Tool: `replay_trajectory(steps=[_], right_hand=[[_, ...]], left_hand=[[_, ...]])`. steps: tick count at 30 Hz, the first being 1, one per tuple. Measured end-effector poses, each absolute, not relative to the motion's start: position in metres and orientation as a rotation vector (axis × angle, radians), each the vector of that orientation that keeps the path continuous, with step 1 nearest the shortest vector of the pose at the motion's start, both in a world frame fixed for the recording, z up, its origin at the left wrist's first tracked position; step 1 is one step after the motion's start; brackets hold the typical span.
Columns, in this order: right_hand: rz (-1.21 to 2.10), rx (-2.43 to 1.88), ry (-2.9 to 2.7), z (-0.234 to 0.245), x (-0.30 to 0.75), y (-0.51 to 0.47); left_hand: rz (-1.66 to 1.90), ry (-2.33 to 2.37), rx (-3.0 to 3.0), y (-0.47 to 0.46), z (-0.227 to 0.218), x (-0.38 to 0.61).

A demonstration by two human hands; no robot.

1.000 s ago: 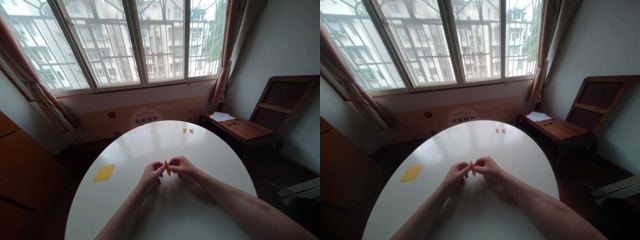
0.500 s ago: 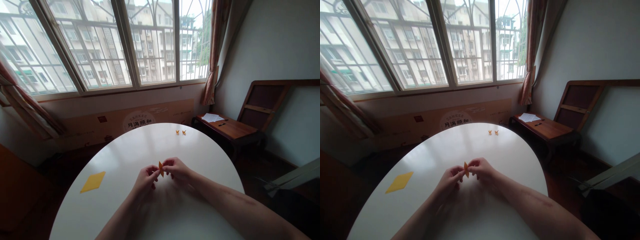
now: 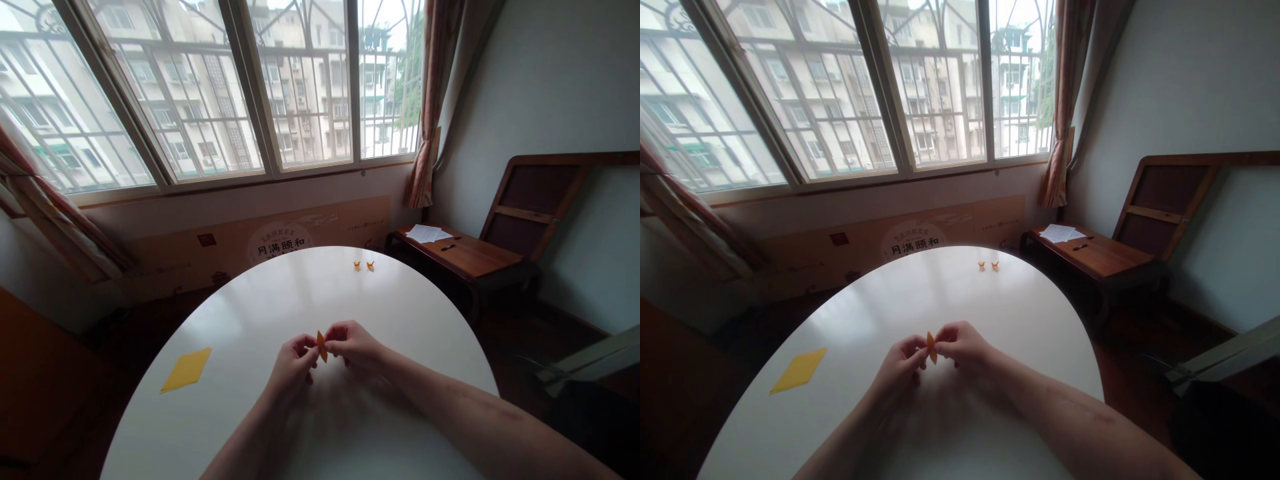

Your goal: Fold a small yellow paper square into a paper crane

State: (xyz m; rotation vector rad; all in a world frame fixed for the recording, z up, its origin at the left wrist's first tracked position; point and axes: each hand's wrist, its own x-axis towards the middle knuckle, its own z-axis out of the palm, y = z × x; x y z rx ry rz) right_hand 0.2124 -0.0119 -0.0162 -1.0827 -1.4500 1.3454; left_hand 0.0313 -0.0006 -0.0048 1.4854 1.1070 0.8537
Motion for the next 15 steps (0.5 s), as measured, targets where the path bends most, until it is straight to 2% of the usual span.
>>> replay_trajectory(steps=[15], right_hand=[[1.353, -1.088, -1.409, -0.0224, 0.2066, -0.0072]], left_hand=[[0.813, 1.105, 1.536, -0.0011, -0.0062, 0.0300]])
